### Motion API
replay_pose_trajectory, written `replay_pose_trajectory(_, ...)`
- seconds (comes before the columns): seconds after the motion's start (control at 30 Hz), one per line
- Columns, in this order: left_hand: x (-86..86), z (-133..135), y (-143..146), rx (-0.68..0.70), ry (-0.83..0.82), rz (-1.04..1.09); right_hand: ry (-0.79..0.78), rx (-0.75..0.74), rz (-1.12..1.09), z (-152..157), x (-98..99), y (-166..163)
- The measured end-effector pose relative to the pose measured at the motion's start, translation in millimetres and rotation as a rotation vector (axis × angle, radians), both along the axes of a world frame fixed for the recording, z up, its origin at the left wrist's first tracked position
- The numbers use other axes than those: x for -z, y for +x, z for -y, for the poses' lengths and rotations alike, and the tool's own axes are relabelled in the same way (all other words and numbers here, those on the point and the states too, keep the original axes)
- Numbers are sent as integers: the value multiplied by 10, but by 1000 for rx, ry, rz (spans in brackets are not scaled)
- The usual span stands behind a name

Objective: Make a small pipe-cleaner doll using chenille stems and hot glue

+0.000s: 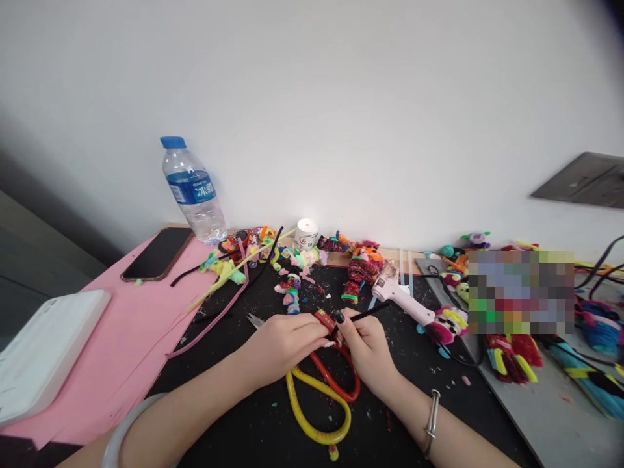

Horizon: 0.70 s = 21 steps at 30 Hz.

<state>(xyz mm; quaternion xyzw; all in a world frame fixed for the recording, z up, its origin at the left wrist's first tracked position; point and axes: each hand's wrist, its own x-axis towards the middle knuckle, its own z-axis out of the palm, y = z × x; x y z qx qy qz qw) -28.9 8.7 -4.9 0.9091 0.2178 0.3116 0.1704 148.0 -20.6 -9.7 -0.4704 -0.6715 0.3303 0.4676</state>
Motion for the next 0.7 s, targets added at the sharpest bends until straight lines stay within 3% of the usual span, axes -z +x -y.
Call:
replay_pose_trajectory(0.13,-16,15,-16,-9,141,-32,-11,13,-19,-2,12,1)
replay_pose_trajectory(0.47,-41,-4,-7,-45,263,-34,-18,-14,-60,4,18,4)
replay_pose_trajectory(0.7,-17,-85,-33,-61,56,125,-43,5,-185,4,11,70)
